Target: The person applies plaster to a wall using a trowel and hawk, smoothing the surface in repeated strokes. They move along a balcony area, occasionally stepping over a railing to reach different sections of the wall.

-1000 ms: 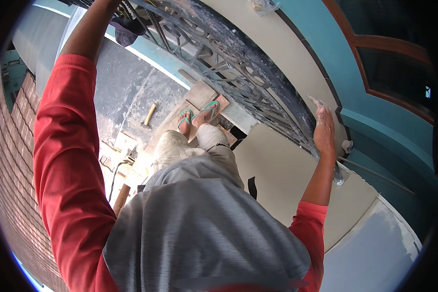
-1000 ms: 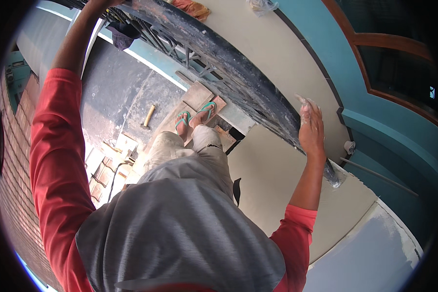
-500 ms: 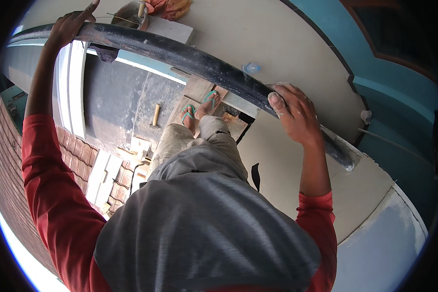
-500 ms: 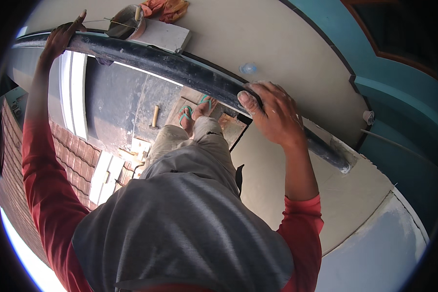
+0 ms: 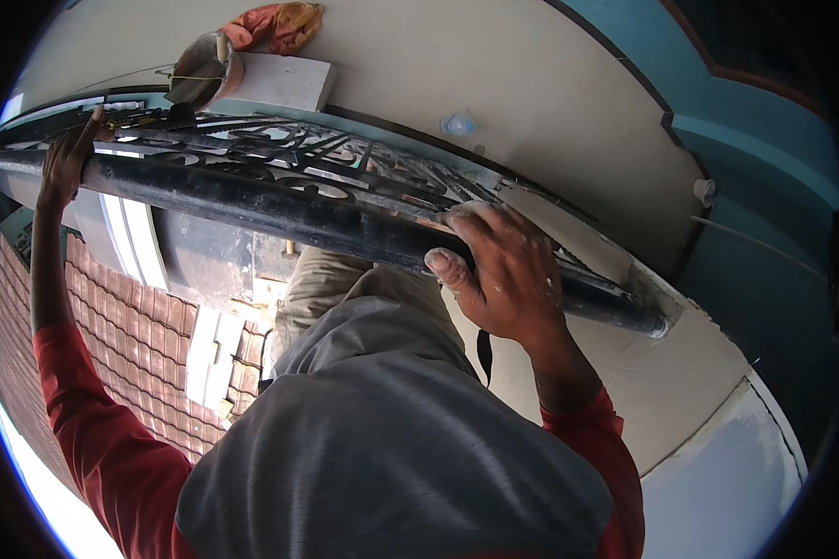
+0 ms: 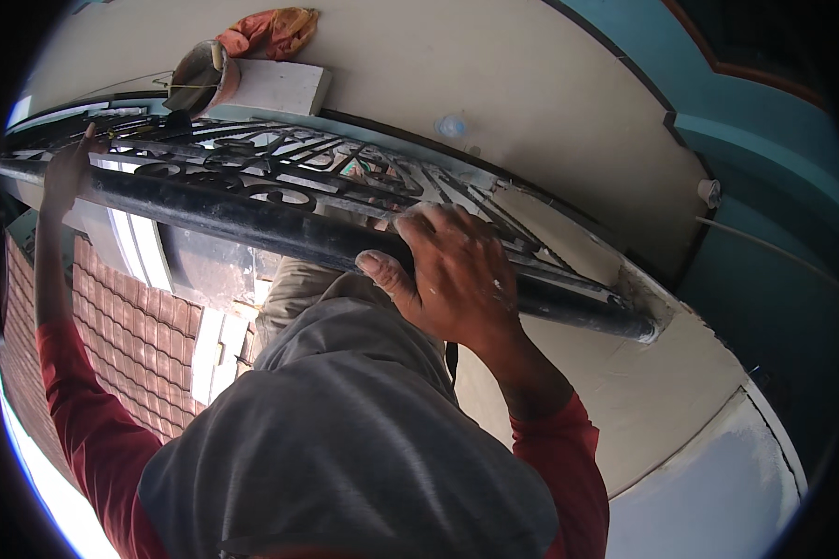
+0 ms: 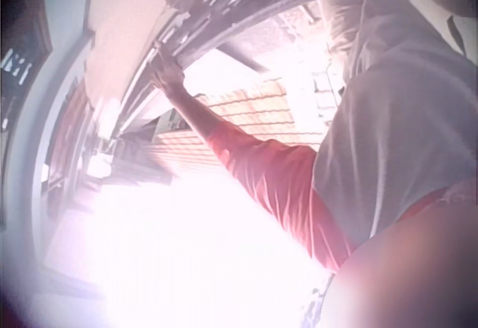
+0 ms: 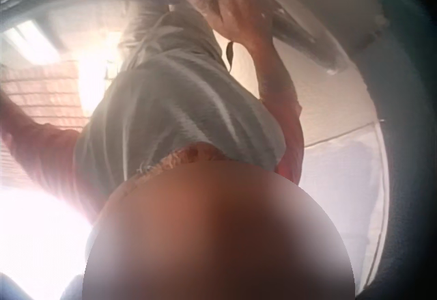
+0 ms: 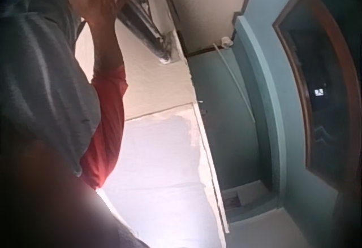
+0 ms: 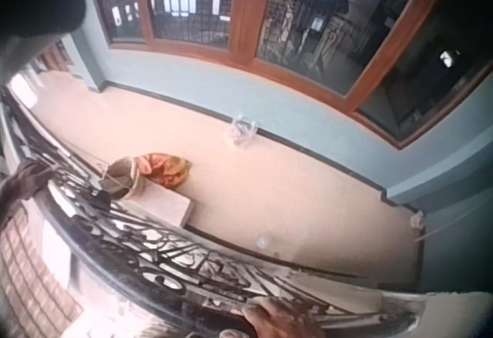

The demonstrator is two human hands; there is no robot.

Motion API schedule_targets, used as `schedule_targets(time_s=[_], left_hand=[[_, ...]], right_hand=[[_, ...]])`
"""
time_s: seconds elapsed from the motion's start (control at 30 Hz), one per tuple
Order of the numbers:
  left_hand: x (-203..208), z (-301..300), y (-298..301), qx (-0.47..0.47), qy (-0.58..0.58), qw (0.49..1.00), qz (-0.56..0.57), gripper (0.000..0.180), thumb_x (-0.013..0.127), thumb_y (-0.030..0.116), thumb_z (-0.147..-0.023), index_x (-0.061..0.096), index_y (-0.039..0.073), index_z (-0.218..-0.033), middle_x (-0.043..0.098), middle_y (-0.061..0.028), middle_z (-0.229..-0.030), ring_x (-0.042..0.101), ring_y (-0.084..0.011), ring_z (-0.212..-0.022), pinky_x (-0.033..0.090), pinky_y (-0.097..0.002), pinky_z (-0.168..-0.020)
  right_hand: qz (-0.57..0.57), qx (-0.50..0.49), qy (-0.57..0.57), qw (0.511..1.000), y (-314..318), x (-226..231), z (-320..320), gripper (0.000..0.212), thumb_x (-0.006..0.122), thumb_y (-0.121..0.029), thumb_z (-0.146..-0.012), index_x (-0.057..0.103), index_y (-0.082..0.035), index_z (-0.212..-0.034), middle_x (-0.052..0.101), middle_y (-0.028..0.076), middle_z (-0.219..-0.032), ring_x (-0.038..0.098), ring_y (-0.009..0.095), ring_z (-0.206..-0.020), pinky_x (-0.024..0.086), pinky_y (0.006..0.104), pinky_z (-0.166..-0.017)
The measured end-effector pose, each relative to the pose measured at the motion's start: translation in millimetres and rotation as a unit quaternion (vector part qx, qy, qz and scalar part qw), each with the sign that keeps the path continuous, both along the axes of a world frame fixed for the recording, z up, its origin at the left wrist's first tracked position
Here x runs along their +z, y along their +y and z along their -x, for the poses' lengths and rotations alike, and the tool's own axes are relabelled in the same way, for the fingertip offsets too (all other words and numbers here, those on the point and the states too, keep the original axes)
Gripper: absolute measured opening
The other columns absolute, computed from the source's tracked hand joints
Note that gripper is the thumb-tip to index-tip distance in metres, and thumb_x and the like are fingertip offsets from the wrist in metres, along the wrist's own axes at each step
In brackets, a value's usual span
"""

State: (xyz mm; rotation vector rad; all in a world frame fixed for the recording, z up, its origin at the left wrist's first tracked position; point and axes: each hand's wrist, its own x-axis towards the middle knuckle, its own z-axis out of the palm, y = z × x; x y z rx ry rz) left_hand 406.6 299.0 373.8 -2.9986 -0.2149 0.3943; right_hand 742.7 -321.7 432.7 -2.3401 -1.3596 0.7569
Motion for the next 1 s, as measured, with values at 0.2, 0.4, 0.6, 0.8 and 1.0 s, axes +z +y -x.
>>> schedule_targets(time_s=[0.2,0.4,0.6,0.8,1.0], left_hand=[[-1.6,5.4,3.9,0.007,0.029,0.999,0.012,0.075,0.057,0.002,-0.098,0.035,0.016,-0.168,0.077,-0.0111,-0.120,0.072,-0.0324,-0.113,0.056,-0.0454,-0.101],[-3.4,12.1,11.8,0.056,0.059,0.996,0.034,0.076,0.058,0.001,-0.097,0.035,0.016,-0.168,0.076,-0.0106,-0.117,0.073,-0.0312,-0.107,0.057,-0.0457,-0.099],[13.3,-6.1,-5.0,0.096,0.082,0.979,0.161,0.074,0.056,-0.001,-0.099,0.033,0.013,-0.168,0.074,-0.0132,-0.114,0.070,-0.0319,-0.108,0.056,-0.0442,-0.097],[53.2,-74.2,-93.9,0.043,0.087,0.976,0.195,0.081,0.047,0.075,-0.099,0.063,0.011,-0.146,0.057,-0.0191,-0.142,0.057,-0.0396,-0.129,0.041,-0.0546,-0.113],[73.4,-126.8,-140.6,0.003,0.180,0.934,0.309,0.095,0.095,0.039,-0.057,0.062,0.018,-0.143,0.065,-0.0123,-0.140,0.062,-0.0362,-0.128,0.046,-0.0517,-0.112]], right_hand=[[-0.025,-0.022,0.010,0.999,4.8,6.5,-3.5,0.055,0.059,-0.056,-0.105,0.074,-0.007,-0.123,0.070,0.016,-0.117,0.069,0.035,-0.109,0.054,0.0490,-0.094],[-0.063,-0.031,0.048,0.996,4.4,6.3,-6.7,0.041,0.059,-0.047,-0.107,0.074,-0.013,-0.125,0.072,0.013,-0.114,0.068,0.033,-0.110,0.053,0.0467,-0.098],[-0.054,-0.046,0.101,0.992,3.5,9.2,-9.1,0.037,0.058,-0.041,-0.109,0.073,-0.009,-0.122,0.071,0.015,-0.112,0.069,0.035,-0.109,0.055,0.0470,-0.095],[0.027,-0.054,0.168,0.984,10.5,6.9,-17.2,0.042,0.051,-0.036,-0.113,0.066,0.002,-0.125,0.067,0.022,-0.125,0.065,0.041,-0.119,0.051,0.0500,-0.101],[0.066,-0.098,0.120,0.986,17.1,2.7,-13.9,0.050,0.054,-0.045,-0.110,0.069,0.000,-0.126,0.069,0.023,-0.128,0.064,0.040,-0.126,0.049,0.0526,-0.107]])
